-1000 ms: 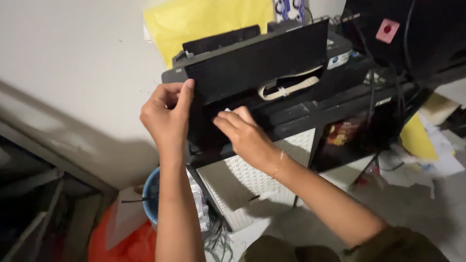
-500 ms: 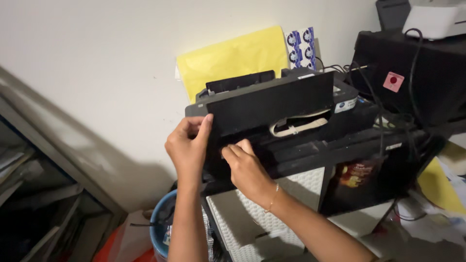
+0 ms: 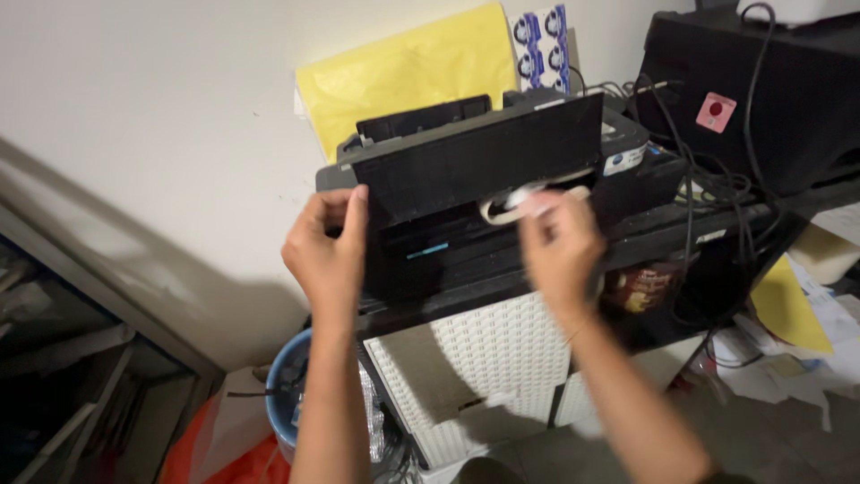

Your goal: The person wipes the exterior of a black printer and a white printer cover with a white cloth. They move a smartphone and paper aside to access the printer, then wipe the top, sides, and front of the printer and the cover, and finally wipe the inside of the printer's paper tray.

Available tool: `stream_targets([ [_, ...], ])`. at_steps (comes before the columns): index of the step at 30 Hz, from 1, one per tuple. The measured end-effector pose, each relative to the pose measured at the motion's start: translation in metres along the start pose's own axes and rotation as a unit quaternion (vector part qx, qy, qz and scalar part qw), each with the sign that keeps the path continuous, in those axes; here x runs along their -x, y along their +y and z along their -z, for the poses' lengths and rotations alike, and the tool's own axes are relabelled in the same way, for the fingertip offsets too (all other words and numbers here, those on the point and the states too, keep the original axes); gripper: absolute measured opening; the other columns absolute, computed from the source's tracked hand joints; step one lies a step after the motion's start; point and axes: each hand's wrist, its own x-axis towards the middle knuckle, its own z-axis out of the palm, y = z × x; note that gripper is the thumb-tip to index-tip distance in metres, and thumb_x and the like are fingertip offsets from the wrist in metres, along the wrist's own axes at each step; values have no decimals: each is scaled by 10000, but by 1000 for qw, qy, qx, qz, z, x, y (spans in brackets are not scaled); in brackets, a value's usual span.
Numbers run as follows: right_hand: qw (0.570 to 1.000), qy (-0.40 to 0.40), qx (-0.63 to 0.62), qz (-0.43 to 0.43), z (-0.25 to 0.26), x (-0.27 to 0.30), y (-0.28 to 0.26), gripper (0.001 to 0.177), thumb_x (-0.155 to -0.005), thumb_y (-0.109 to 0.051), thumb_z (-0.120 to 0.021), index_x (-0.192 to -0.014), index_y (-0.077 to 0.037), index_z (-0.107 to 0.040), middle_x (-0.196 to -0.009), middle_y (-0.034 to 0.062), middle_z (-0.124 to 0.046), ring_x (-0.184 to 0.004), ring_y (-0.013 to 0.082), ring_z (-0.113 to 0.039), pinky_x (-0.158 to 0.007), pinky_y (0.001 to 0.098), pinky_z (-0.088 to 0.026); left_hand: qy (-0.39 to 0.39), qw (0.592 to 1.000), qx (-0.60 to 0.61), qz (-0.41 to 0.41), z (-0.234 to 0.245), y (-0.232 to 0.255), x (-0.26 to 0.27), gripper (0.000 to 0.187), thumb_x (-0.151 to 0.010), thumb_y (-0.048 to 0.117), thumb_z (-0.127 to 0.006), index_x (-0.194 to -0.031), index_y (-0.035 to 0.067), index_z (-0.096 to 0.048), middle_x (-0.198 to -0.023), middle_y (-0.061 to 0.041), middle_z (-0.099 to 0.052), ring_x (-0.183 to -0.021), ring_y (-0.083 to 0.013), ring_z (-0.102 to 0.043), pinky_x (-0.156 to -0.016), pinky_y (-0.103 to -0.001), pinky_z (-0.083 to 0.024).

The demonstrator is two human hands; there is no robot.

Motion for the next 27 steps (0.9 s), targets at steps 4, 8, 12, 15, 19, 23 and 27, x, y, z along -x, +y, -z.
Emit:
stream_targets([
  [4,989,11,-98,114,-29,25,-76,148,-935,-20,-754,-1075,-27,-706,-1110,104,-708,-1001,254,-712,-883,336,-606,9,1000,1,1,-1,4,0,184,-931,201,-788,-915,20,-759,-767,-63,-762,-664,-104,-700,-660,-250,-544],
  [8,969,-76,-143,188,-50,9,-110,223,-898,76,-680,-1112,26,-719,-1092,125,-696,-1002,294,-662,-892,357,-574,-3,999,28,22,-1,2,-1,196,-914,219,-791,-921,26,-757,-767,-54,-768,-671,-100,-718,-660,-251,-558],
  [12,970,-88,-49,220,-45,-5,-92,158,-912,91,-688,-1046,18,-728,-1068,104,-691,-964,278,-652,-855,364,-545,4,1000,3,4,1,3,-1,187,-911,217,-794,-917,33,-769,-781,-57,-777,-681,-112,-732,-676,-259,-558],
  [15,971,-41,56,228,-29,-18,-53,111,-940,90,-701,-1015,15,-730,-1052,102,-689,-953,260,-655,-826,360,-546,10,1000,-9,2,-1,4,0,184,-907,221,-802,-911,39,-773,-780,-60,-779,-677,-123,-729,-676,-261,-553],
  [19,994,15,26,101,-11,-23,-22,157,-963,78,-689,-1101,32,-748,-1086,147,-688,-995,270,-649,-805,363,-566,11,1000,-12,0,1,2,0,192,-909,234,-805,-908,45,-771,-773,-57,-776,-679,-114,-731,-677,-259,-554],
  [23,991,-1,6,137,-40,-17,-50,131,-959,52,-738,-1076,-5,-734,-1089,116,-685,-980,233,-667,-797,329,-587,-4,999,6,35,1,2,-3,199,-906,239,-798,-907,41,-775,-755,-53,-774,-663,-109,-725,-661,-257,-554],
  [27,980,-25,-100,173,-71,2,-104,226,-899,30,-776,-1115,-28,-740,-1059,93,-669,-989,272,-635,-857,375,-548,-7,999,22,29,3,1,-4,184,-926,217,-772,-922,33,-767,-767,-53,-775,-675,-101,-727,-664,-246,-558],
])
